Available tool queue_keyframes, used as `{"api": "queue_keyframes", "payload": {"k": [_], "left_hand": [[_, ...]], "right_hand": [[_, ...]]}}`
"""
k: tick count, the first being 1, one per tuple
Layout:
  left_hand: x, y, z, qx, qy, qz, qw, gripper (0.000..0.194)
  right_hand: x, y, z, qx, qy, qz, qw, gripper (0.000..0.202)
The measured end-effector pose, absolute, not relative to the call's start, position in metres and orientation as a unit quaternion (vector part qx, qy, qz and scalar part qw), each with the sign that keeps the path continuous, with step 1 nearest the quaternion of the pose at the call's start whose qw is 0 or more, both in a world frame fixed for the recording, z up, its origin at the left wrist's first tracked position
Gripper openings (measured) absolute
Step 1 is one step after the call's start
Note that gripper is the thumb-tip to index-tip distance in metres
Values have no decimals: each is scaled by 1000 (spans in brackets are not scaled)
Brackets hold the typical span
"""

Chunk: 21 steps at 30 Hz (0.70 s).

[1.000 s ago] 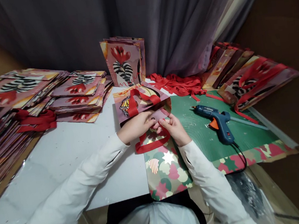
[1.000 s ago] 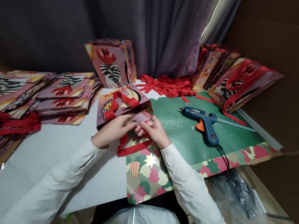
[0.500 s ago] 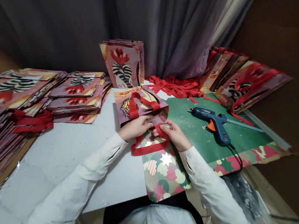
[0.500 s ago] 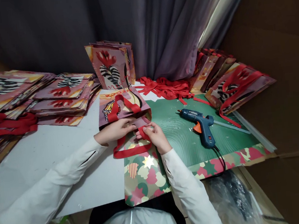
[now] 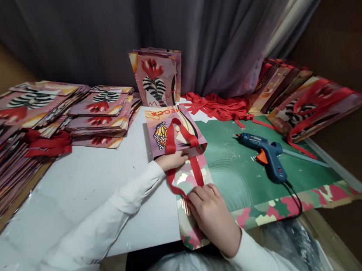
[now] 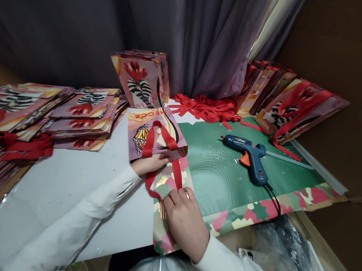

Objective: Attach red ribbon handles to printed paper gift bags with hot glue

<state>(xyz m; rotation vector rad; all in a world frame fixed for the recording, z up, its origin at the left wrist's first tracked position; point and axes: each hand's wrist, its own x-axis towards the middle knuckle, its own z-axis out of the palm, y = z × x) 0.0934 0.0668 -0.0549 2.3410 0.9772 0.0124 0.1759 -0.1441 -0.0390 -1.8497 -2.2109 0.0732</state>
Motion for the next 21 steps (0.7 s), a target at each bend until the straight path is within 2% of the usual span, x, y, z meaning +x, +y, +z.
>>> {"api": "queue_keyframes", "payload": {"k": [5,8,14,16,18,21], "left_hand": [[94,49,-44,903,381,-5,197,34],[93,36,-37,913,388,6,123,34],[72,7,-22,930,368,16,-5,29],[60,1,-21,932,359,27,-42,31],[49,-2,-23,930,357,39,-77,35],[41,-4,-30,923,361,58,-122,36]], "right_hand": [[195,-142,-15,-610,-763,57,204,14],[217,-119,2,-623,-740,28,253,17],[238,-77,12,-607,-768,-7,204,16],[237,-72,6,-605,-764,-26,223,17],[237,-67,-2,-623,-735,-64,259,23],[240,-50,-11,-636,-713,-102,277,43]]}}
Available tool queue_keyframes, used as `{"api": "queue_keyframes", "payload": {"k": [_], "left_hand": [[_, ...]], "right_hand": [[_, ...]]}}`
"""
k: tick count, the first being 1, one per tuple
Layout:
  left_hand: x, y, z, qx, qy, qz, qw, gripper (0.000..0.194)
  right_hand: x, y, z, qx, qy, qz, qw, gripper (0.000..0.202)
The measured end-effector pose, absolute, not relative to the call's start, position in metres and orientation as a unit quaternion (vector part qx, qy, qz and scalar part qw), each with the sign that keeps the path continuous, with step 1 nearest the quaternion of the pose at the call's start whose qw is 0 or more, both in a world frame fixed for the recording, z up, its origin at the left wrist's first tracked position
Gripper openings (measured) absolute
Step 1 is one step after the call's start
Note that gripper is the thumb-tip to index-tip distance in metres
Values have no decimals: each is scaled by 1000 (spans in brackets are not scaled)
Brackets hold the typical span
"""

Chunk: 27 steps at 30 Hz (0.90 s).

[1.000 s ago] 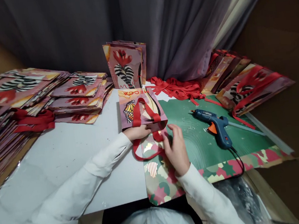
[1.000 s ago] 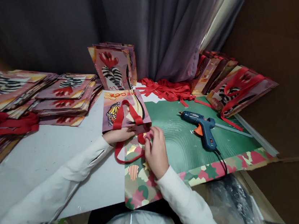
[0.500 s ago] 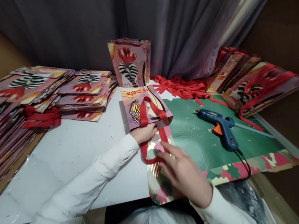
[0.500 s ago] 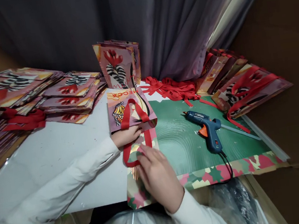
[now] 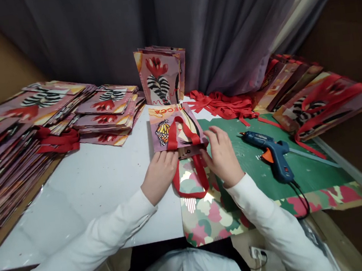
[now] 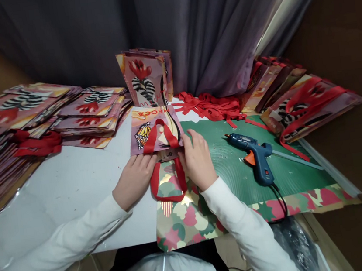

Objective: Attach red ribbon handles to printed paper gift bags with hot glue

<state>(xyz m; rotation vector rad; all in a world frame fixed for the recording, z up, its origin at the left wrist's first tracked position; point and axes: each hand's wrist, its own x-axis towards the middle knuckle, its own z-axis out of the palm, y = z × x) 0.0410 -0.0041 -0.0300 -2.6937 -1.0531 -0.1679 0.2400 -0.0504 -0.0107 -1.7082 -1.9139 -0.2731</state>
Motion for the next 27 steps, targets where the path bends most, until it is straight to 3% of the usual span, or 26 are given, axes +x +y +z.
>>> {"api": "queue_keyframes", "payload": {"k": [3,9,18,23,27], "left_hand": [[39,-3,-38,-914,-367,-77,155,32],[36,2,-46,-902,-370,-120,189,32],[5,7,-56,-953,-219,-186,96,44],[-8,7,-57,-941,-269,-197,50,50],[-9,12,-52,-956,-243,-166,1,58]], "right_hand": [[240,-30,-11,-621,-743,-104,228,49],[236,-12,-5,-624,-769,-111,83,13],[246,-18,10,-633,-759,-101,112,9],[254,-15,14,-650,-747,-89,102,11],[247,-27,9,-653,-729,-105,174,30]]}}
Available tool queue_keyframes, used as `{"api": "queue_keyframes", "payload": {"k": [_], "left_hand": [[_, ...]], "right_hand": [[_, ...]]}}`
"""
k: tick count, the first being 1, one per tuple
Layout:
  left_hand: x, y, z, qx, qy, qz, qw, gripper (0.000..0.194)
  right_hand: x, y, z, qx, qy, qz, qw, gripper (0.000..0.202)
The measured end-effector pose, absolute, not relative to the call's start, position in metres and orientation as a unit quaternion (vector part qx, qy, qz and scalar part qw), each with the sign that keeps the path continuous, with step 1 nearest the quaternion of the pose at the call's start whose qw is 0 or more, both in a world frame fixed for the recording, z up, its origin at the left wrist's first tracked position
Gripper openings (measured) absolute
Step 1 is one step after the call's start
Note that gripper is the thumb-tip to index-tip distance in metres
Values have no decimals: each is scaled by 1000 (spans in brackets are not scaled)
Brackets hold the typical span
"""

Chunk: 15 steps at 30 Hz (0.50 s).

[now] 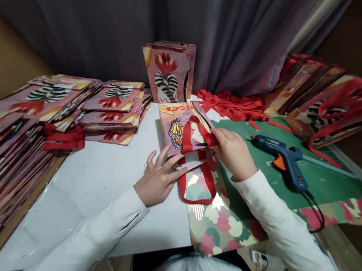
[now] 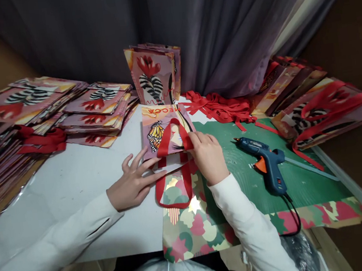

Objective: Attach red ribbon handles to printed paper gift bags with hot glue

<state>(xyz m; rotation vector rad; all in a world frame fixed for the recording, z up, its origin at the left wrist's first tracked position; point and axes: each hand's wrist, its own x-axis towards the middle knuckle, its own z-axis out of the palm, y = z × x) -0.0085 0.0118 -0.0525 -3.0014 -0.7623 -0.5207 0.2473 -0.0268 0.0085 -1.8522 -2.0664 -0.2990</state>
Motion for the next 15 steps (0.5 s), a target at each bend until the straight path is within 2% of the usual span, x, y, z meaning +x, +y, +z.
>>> {"api": "queue_keyframes", "payload": {"k": [2,4,7,10,11,15], "left_hand": [[-8,14,-52,-958,-234,-164,-13,62],[-9,16,-52,-959,-227,-170,-17,63],[-10,19,-53,-960,-219,-172,-15,65],[-12,20,-53,-960,-225,-165,-14,70],[-12,21,-52,-960,-227,-162,-14,71],[-11,20,-51,-961,-235,-146,-22,74]], "right_hand": [[231,-44,3,-667,-699,-108,233,31],[207,-65,-4,-682,-682,-66,257,20],[172,-92,-19,-610,-766,61,196,25],[154,-104,-34,-561,-810,85,149,56],[153,-105,-38,-559,-814,83,137,59],[158,-105,-42,-567,-812,75,118,52]]}}
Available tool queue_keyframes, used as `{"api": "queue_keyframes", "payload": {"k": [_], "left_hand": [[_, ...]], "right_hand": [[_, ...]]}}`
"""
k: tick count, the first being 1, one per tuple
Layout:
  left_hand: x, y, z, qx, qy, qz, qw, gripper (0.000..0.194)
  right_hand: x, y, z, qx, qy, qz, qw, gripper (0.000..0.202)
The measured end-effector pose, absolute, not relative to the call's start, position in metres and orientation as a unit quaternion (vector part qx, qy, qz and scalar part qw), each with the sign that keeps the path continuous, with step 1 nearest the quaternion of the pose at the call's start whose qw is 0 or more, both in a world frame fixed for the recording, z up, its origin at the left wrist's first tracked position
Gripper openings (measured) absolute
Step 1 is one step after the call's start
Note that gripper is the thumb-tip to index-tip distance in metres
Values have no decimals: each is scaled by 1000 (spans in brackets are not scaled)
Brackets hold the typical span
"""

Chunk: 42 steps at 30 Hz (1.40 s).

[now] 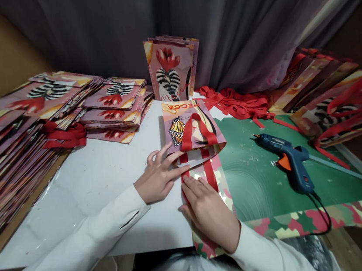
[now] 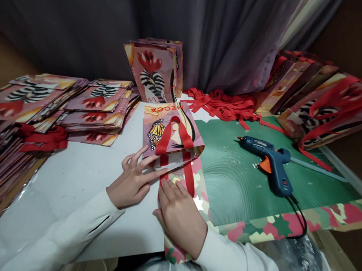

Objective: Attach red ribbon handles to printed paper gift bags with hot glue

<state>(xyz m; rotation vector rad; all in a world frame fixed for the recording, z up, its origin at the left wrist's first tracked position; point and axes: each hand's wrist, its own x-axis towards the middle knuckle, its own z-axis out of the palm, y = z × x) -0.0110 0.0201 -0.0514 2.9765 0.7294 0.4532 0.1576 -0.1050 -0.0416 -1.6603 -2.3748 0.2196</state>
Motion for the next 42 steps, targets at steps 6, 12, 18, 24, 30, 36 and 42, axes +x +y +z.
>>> {"api": "queue_keyframes", "payload": {"k": [6,12,18,24,30,36,42], "left_hand": [[-9,15,-50,955,254,153,22,75],[-9,14,-50,956,251,151,22,75],[-10,17,-53,958,247,143,31,75],[-10,18,-55,958,241,152,23,77],[-11,19,-56,960,235,150,19,78],[-10,18,-58,960,235,151,12,80],[-9,18,-58,960,227,162,11,83]], "right_hand": [[158,-109,-42,-563,-819,50,98,47],[163,-114,-37,-556,-817,83,124,50],[200,-103,-17,-626,-743,134,194,28],[221,-99,-36,-633,-761,65,128,40],[225,-101,-33,-634,-761,87,107,36],[226,-99,-27,-626,-762,72,152,29],[215,-70,-17,-604,-784,-34,141,35]]}}
